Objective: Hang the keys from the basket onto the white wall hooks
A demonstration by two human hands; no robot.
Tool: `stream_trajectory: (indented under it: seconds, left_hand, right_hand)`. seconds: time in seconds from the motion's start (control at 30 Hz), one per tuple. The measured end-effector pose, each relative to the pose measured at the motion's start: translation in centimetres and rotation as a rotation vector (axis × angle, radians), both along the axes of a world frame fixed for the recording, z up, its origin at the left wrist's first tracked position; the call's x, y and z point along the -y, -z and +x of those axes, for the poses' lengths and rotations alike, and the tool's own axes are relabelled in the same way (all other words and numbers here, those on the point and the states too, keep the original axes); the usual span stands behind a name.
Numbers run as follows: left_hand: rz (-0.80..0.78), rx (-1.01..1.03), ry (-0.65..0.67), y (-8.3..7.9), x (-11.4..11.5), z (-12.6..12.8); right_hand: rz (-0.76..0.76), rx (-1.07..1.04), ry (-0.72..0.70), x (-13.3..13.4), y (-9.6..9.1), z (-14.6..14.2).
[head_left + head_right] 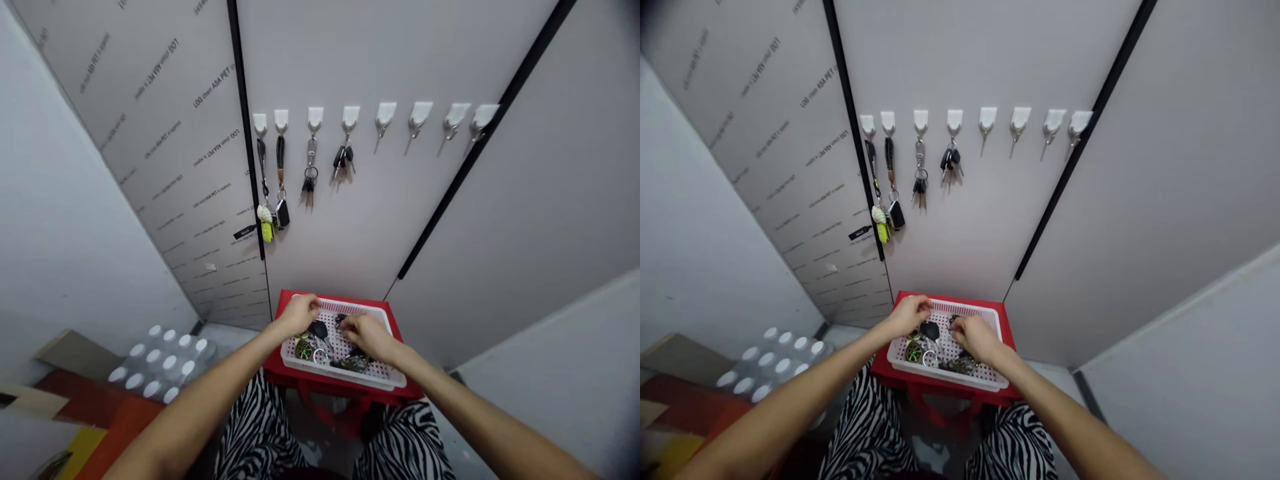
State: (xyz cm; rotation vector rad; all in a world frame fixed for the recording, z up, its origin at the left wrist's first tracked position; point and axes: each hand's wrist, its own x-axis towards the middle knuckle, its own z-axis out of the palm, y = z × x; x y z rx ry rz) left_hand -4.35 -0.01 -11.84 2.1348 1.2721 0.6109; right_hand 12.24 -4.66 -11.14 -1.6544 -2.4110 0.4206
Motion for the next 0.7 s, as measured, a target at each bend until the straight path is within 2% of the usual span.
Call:
stream_trajectory:
  seconds: [0.07,0.17,0.33,0.5,0.7]
  left_hand:
    - [0.083,-0.13,0.074,1.1,1.0,-0.1]
    - [0.199,-0.288,0.164,1.6,1.6,-0.1]
    - [0.194,-0.388,0.179,1.6,1.4,0.0]
    - [0.098,-0.209,0.126,1.7,1.0,0.1]
    - [-0.15,0.172,0.069,0.6,0.7,0.3]
  right_hand:
    - [-0.003,0.01,-0.018,0.8,1.2,-0.1]
    - [0.001,0.009,-0.024,1.2,1.7,-0.3]
    - [-0.007,0.005,-0.033,0.9,1.6,-1.0]
    - [0.031,-0.063,0.045,0.3,1.8,-2.2]
    - [0.087,-0.282,0.052,-0.4,1.5,-3.2]
